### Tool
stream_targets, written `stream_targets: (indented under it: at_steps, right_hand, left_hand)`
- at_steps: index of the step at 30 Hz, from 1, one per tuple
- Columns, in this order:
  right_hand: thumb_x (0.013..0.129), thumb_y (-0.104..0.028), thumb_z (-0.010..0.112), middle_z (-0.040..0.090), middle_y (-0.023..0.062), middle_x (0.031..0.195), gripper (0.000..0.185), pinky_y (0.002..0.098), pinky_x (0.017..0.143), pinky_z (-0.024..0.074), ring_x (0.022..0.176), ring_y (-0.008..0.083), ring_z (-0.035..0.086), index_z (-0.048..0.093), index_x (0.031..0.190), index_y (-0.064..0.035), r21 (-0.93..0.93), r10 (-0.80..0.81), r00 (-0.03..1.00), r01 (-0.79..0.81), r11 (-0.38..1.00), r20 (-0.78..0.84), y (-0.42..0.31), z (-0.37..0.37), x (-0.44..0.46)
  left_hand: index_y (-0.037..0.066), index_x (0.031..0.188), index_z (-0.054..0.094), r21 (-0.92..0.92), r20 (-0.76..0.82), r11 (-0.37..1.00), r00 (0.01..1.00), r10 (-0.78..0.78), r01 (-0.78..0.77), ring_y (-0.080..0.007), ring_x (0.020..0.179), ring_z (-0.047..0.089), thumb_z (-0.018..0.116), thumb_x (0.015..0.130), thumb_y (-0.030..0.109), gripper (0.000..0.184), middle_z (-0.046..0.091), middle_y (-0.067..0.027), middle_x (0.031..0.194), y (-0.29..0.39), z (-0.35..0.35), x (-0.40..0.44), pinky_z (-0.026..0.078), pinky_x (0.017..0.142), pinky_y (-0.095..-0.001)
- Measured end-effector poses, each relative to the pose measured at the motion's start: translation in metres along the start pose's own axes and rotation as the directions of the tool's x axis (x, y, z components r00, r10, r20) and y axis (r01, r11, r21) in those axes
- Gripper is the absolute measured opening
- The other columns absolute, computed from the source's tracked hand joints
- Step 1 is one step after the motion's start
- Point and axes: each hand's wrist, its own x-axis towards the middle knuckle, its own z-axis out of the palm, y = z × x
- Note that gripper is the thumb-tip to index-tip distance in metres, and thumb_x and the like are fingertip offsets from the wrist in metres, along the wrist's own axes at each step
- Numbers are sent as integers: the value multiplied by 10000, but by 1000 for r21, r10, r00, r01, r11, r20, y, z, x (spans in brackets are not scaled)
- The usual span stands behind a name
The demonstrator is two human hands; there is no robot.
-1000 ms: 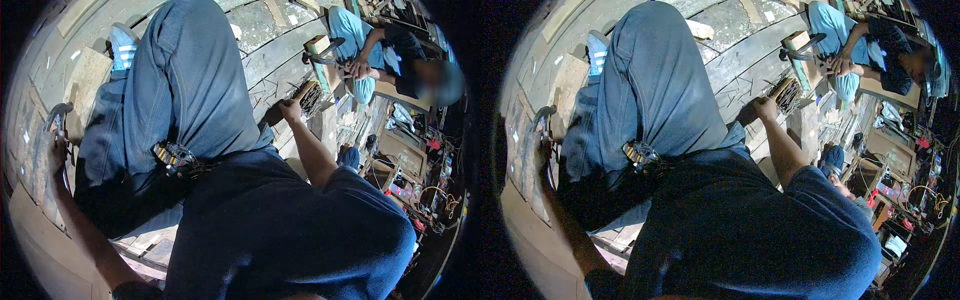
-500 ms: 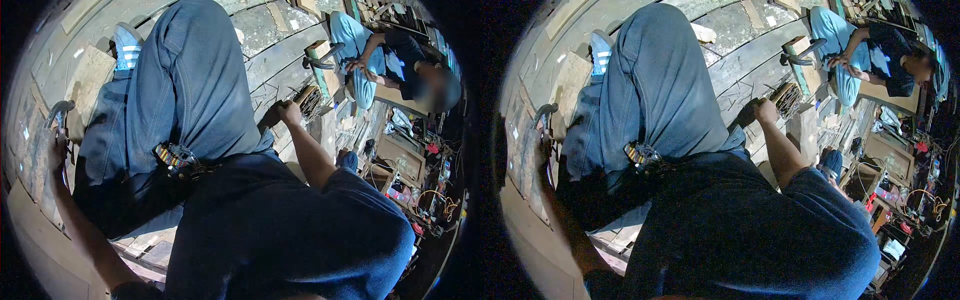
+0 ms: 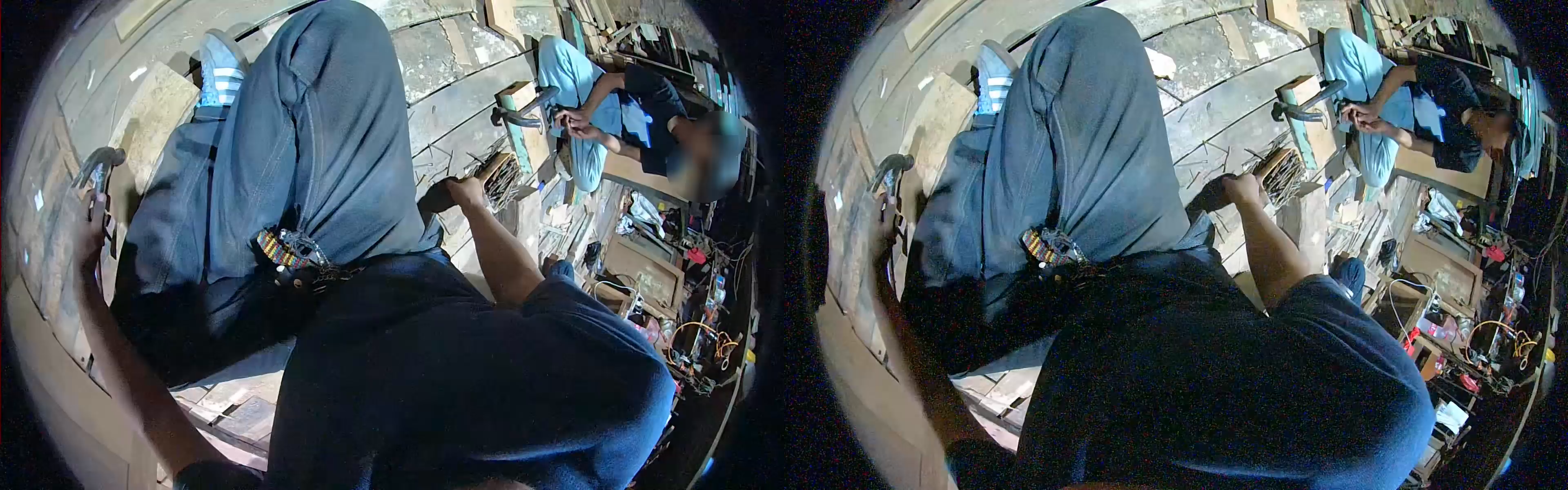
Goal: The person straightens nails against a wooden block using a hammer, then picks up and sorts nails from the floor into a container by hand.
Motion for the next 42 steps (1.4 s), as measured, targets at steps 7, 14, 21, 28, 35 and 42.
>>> stream_targets:
  at_steps: [7,14,21,28,35,42]
  right_hand:
    - [778,-251,605,493,31,642,224,284,454,396,528,159,482,518,666,-77,624,152,929,-341,703,337,-5,-11,-2]
    - [863,-71,554,549,36,719,71,223,583,428,647,107,519,591,895,-19,649,-716,663,646,401,-217,-131,-107,-31]
    - [843,-38,621,665,113,916,169,218,744,466,855,125,609,592,988,44,700,-909,252,711,-59,-333,-350,-173,-183]
    - [774,-141,624,656,151,792,158,305,697,486,719,225,632,662,872,-24,246,-978,-204,947,-206,-33,-480,-78,-276]
    - [730,-136,581,644,204,802,199,375,694,496,766,336,639,669,871,-26,2,-990,-134,991,-134,51,-510,41,-215]
    - [690,-164,641,667,170,838,251,374,782,498,831,313,644,671,910,-47,111,-993,48,992,60,106,-507,47,-200]
  left_hand:
    - [55,1254,507,311,-140,941,972,187,-136,-226,867,567,524,904,427,511,599,-125,993,-39,-1,21,442,779,-353]
    - [35,1263,482,139,-54,983,990,128,-119,-267,1044,536,506,888,481,583,577,-182,1152,5,3,-2,409,884,-369]
    - [48,1236,509,280,-144,946,967,208,-162,-300,1076,544,501,890,454,533,570,-190,1174,13,10,-7,412,916,-376]
    - [28,1118,536,208,-104,967,979,174,-150,-359,1025,544,456,922,360,393,576,-201,1090,35,6,-27,417,871,-431]
    - [6,1058,562,265,-150,951,967,206,-161,-338,878,592,450,922,324,364,613,-185,934,34,1,-14,446,781,-422]
    - [14,1039,592,292,-245,936,931,272,-196,-328,848,614,467,914,336,368,633,-179,871,32,8,-3,461,757,-424]
